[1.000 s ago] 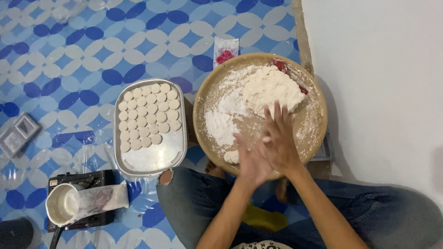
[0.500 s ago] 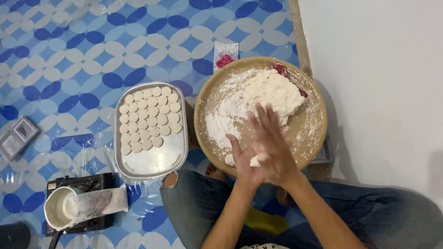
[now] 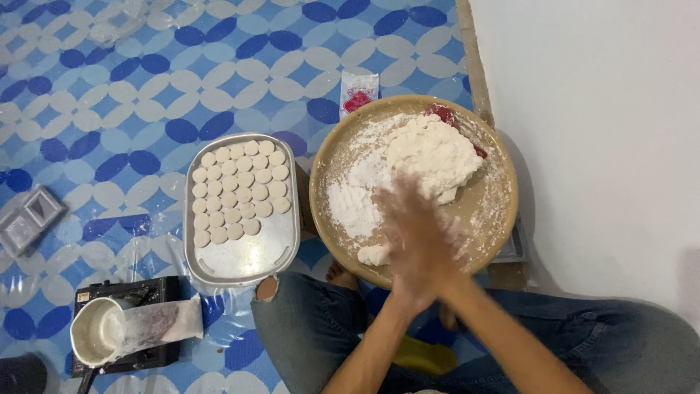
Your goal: The person forms small balls of dough by hand from a larger mass in a tray and places them onto a metal tray.
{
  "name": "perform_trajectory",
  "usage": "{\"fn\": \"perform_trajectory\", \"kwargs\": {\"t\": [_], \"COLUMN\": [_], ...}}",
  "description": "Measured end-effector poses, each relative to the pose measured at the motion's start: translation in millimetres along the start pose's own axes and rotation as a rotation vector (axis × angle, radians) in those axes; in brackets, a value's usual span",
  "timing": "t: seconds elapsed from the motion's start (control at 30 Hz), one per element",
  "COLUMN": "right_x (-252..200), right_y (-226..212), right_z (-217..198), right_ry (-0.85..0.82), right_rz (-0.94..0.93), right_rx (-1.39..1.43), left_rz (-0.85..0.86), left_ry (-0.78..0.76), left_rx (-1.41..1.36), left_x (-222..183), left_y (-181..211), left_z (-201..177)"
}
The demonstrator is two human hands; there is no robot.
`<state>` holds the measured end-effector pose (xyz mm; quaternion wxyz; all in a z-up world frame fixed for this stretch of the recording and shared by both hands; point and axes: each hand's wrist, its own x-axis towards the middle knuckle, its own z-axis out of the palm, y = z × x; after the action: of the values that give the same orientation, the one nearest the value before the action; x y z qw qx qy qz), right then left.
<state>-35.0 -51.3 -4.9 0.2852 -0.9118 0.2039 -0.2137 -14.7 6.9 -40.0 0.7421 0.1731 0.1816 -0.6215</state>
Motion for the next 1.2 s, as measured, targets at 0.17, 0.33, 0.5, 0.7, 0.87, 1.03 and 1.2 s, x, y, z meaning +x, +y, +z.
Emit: {"fn": "perform_trajectory", "kwargs": {"t": [0.17, 0.33, 0.5, 0.7, 0.87, 1.03, 1.2], "right_x": [-47, -10, -30, -12, 7, 10, -8], "right_y": [11, 33, -33, 0, 33, 48, 3], "right_z": [45, -6, -29, -34, -18, 0, 2], "right_ry": [-0.187, -0.027, -0.190, -0.060, 0.020, 0.077, 0.036], "right_rz": [-0.388, -0.081, -0.294, -0.169, -0.074, 0.017, 0.026], "right_rx": [-0.054, -0.034, 0.333, 0.763, 0.309, -0.088, -0.015], "left_rz": [-0.036, -0.056, -0.013, 0.000, 1.376, -0.021, -0.005], "left_ry": [-0.034, -0.058, -0.304, -0.164, -0.539, -0.363, -0.040], "left_rx": [-0.032, -0.074, -0.009, -0.256, 0.145, -0.436, -0.277], "left_x": [4, 3, 29, -17, -12, -11, -1], "left_y": [-9, -20, 6, 24, -39, 8, 14], "left_z": [-20, -30, -42, 44, 34, 19, 10]}}
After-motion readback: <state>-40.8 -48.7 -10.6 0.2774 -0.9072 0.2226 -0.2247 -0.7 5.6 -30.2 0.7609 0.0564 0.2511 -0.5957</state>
